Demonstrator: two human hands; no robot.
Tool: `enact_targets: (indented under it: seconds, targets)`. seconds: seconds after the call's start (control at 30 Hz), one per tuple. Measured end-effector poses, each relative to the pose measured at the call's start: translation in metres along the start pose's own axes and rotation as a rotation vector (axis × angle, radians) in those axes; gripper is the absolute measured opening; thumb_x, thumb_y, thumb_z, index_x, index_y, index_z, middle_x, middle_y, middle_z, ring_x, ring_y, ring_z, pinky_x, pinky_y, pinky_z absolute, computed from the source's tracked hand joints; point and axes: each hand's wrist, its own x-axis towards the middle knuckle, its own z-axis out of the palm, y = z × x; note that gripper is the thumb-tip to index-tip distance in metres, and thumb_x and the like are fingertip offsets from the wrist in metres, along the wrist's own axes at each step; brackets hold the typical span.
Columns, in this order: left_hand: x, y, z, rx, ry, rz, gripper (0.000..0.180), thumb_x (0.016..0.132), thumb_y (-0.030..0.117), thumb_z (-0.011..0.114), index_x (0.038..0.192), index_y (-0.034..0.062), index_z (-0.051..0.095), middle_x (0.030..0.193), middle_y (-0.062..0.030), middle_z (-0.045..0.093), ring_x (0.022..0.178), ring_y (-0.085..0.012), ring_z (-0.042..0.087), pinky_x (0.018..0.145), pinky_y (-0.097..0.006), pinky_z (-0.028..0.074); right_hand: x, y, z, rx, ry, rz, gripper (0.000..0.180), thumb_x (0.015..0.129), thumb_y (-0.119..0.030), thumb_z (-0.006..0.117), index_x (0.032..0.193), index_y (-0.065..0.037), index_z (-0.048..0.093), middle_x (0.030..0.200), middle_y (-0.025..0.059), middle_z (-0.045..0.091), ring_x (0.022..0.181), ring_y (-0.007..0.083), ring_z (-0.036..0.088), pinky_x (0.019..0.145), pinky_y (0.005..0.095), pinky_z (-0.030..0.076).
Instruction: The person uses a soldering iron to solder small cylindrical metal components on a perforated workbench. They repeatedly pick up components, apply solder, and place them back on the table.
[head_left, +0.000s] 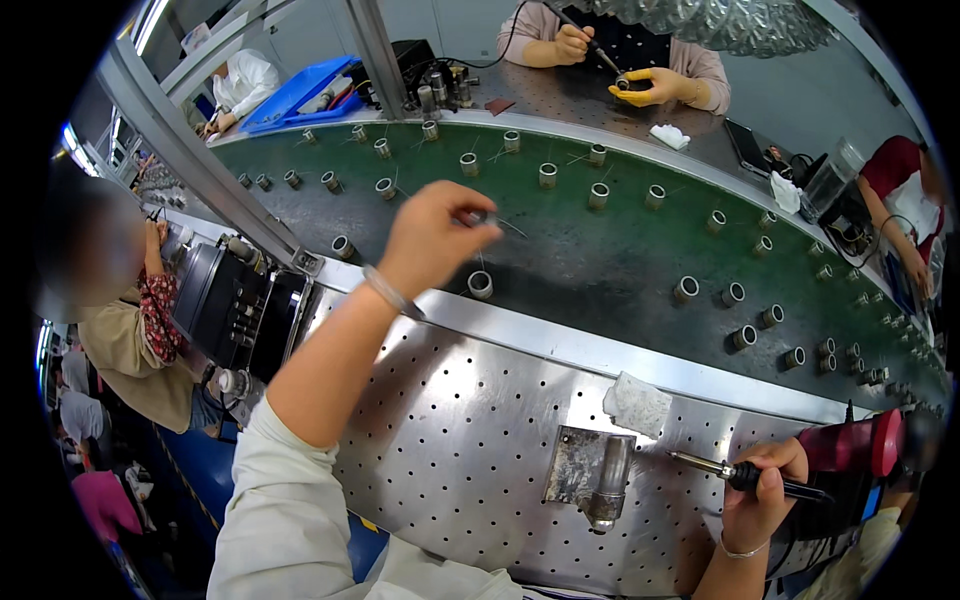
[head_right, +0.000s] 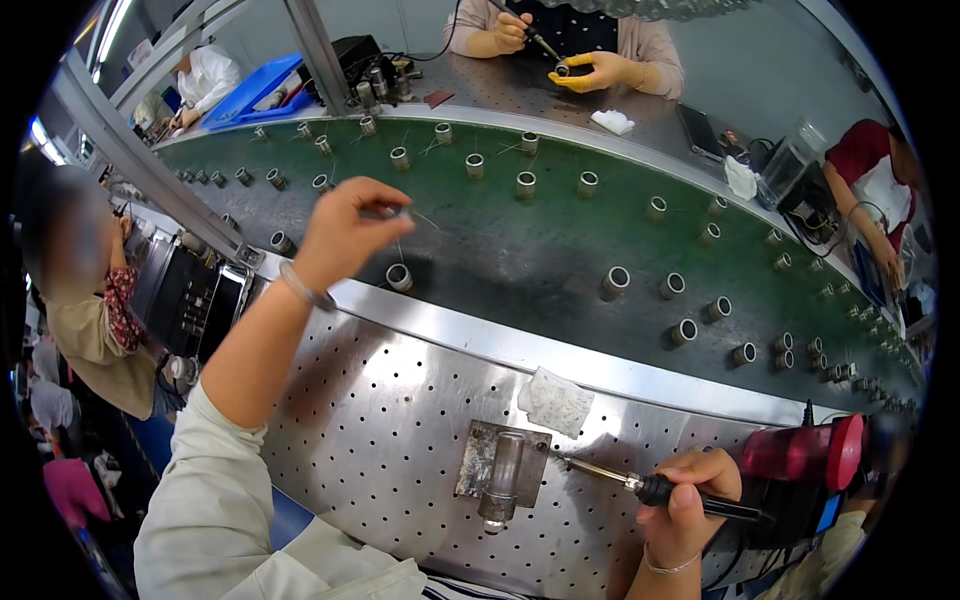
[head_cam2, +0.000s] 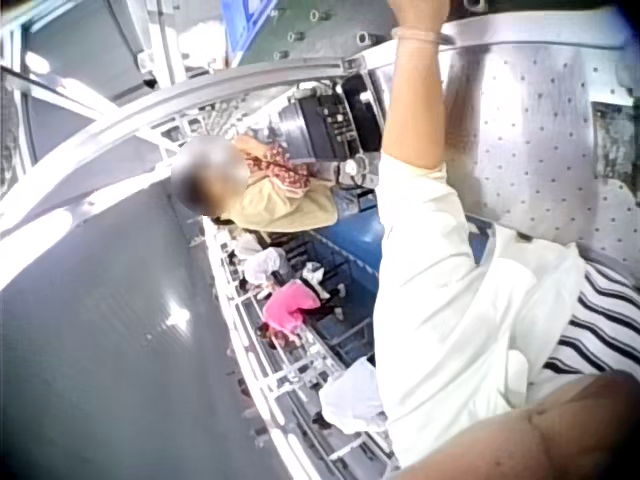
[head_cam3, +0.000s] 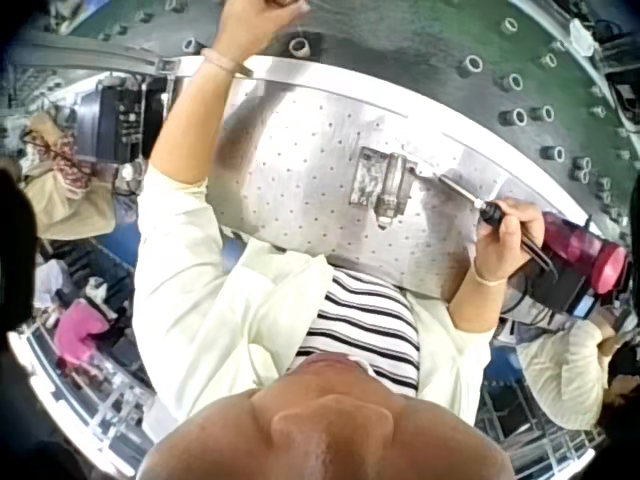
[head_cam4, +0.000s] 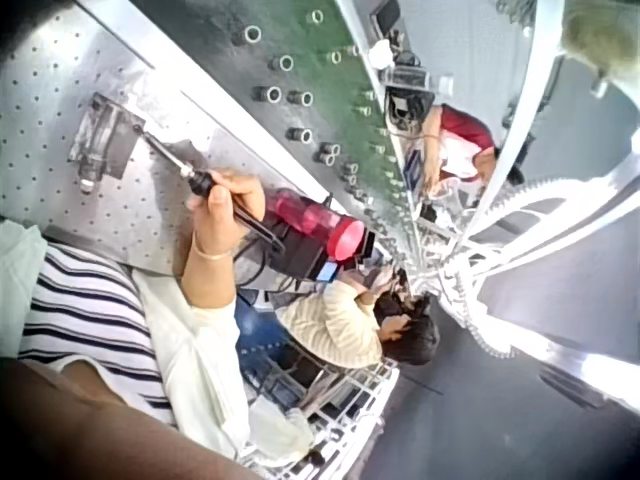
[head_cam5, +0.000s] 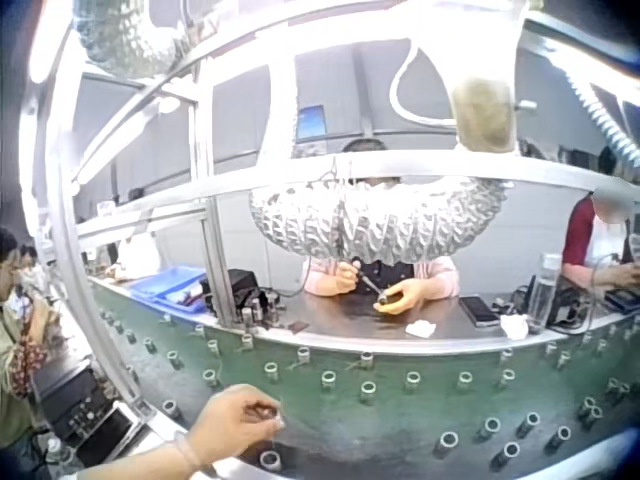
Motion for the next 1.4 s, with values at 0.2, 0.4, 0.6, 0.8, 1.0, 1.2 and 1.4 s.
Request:
enact_targets:
  seconds: [0.2, 0.4, 0.6, 0.8, 1.0, 1.2, 1.4]
  targets:
    - [0.037, -0.072, -0.031, 0.550, 0.025, -0.111, 0.034, 0.067, 0.017, 0.078, 0.094, 0.0019, 0.065, 0.089, -0.0105, 0.060, 0.079, -0.0228, 0.059, 0.070, -0.032, 0.048, -0.003, -0.001, 0.003, 0.036, -0.025, 0.082, 0.025, 0.080, -0.016, 0.069, 0.079, 0.003, 0.052, 0.064, 0.0140, 0.058, 0.043, 0.0146, 0.056, 0.039, 0.0211, 0.045]
    - [0.036, 0.004, -0.012, 0.293, 0.085, 0.042, 0.034, 0.071, 0.017, 0.076, 0.100, 0.0033, 0.064, 0.093, -0.0070, 0.059, 0.084, -0.0166, 0.056, 0.066, -0.026, 0.046, -0.005, -0.013, -0.004, 0.071, 0.003, 0.144, 0.022, 0.078, -0.012, 0.071, 0.078, 0.003, 0.054, 0.068, 0.0153, 0.061, 0.048, 0.0163, 0.060, 0.041, 0.0224, 0.047]
    - [0.024, 0.093, 0.086, 0.001, -0.365, 0.359, 0.042, 0.073, 0.010, 0.073, 0.112, 0.0058, 0.059, 0.101, -0.0067, 0.055, 0.080, -0.0145, 0.057, 0.065, -0.027, 0.048, -0.003, -0.011, -0.006, 0.130, -0.019, 0.155, 0.015, 0.080, -0.006, 0.067, 0.079, 0.004, 0.055, 0.071, 0.0158, 0.062, 0.050, 0.0150, 0.060, 0.045, 0.0219, 0.048]
    - [0.028, 0.104, 0.169, 0.057, -0.314, 0.247, 0.052, 0.071, 0.011, 0.074, 0.119, 0.0051, 0.054, 0.103, -0.0107, 0.051, 0.067, -0.0184, 0.056, 0.067, -0.030, 0.049, -0.001, -0.018, -0.010, 0.117, 0.011, 0.110, 0.013, 0.081, -0.005, 0.065, 0.079, 0.003, 0.056, 0.069, 0.0146, 0.062, 0.051, 0.0129, 0.059, 0.044, 0.0214, 0.047]
    - [0.024, 0.096, 0.155, 0.055, -0.446, 0.210, 0.024, 0.070, 0.015, 0.076, 0.086, 0.0032, 0.062, 0.085, -0.0080, 0.056, 0.066, -0.0182, 0.056, 0.063, -0.030, 0.046, -0.001, -0.018, -0.008, 0.157, -0.020, 0.132, 0.011, 0.081, -0.004, 0.065, 0.079, 0.003, 0.056, 0.070, 0.0146, 0.063, 0.052, 0.0130, 0.060, 0.046, 0.0221, 0.048]
    - [0.000, 0.101, 0.105, 0.006, -0.587, 0.203, 0.048, 0.064, 0.030, 0.081, 0.102, 0.0062, 0.063, 0.093, -0.0066, 0.055, 0.084, -0.0178, 0.054, 0.068, -0.030, 0.045, -0.004, -0.024, -0.012, 0.179, -0.043, 0.104, 0.012, 0.081, -0.004, 0.065, 0.082, 0.004, 0.056, 0.072, 0.0150, 0.062, 0.053, 0.0134, 0.060, 0.046, 0.0222, 0.048]
    - [0.034, 0.137, 0.155, 0.082, -0.382, 0.494, 0.054, 0.071, 0.026, 0.076, 0.119, 0.0079, 0.058, 0.108, -0.0112, 0.053, 0.099, -0.0257, 0.054, 0.081, -0.033, 0.046, -0.001, -0.027, -0.018, 0.177, -0.006, 0.096, 0.013, 0.081, -0.006, 0.064, 0.081, 0.004, 0.056, 0.073, 0.0151, 0.062, 0.051, 0.0139, 0.060, 0.046, 0.0222, 0.048]
